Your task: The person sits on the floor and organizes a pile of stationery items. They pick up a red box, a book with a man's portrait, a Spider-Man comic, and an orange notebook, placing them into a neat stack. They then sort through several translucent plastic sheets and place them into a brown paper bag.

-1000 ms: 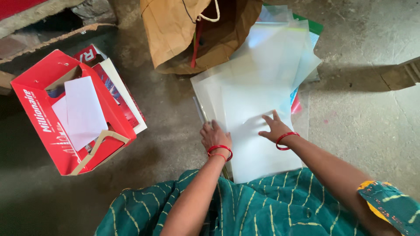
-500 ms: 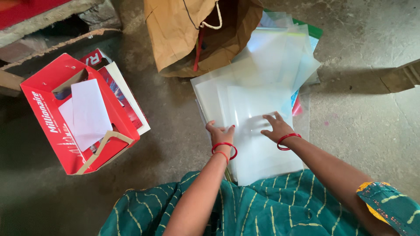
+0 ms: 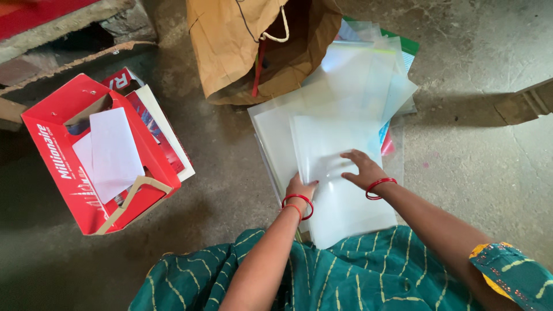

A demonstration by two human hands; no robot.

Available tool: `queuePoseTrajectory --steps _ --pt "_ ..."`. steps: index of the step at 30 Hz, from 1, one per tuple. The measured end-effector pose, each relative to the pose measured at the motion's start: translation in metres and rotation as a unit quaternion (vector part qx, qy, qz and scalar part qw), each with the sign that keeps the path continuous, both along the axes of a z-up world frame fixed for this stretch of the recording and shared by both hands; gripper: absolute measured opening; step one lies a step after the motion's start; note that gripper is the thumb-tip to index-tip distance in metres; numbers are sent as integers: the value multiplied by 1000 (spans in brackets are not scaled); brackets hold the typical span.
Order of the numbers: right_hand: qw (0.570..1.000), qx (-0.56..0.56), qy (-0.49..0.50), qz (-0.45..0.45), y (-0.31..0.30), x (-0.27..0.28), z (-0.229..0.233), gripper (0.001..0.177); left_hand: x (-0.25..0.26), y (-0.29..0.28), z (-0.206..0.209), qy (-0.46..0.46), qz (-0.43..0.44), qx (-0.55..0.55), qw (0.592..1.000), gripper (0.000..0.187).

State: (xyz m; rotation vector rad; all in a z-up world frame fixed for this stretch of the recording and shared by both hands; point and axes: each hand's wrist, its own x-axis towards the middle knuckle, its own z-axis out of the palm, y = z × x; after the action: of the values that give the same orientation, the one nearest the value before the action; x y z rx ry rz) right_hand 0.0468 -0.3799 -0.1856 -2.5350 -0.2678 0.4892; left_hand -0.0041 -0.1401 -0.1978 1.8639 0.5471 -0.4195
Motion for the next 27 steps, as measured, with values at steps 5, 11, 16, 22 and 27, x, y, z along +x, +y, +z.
queuePoseTrajectory --steps 5,11,16,22,27 --pt "996 -3 -61 -66 -1 19 10 74 21 9 -37 -91 54 -146 984 40" --pt "966 91 8 -244 -29 43 36 79 44 61 -17 -37 123 -405 905 40" --pt "853 300 313 -291 -14 31 45 70 46 74 15 -26 189 -376 907 43" --pt "895 193 318 -245 10 27 64 73 52 80 3 -87 203 -377 899 52" --pt "978 172 114 21 55 12 93 107 57 76 -4 -34 228 -310 922 48"
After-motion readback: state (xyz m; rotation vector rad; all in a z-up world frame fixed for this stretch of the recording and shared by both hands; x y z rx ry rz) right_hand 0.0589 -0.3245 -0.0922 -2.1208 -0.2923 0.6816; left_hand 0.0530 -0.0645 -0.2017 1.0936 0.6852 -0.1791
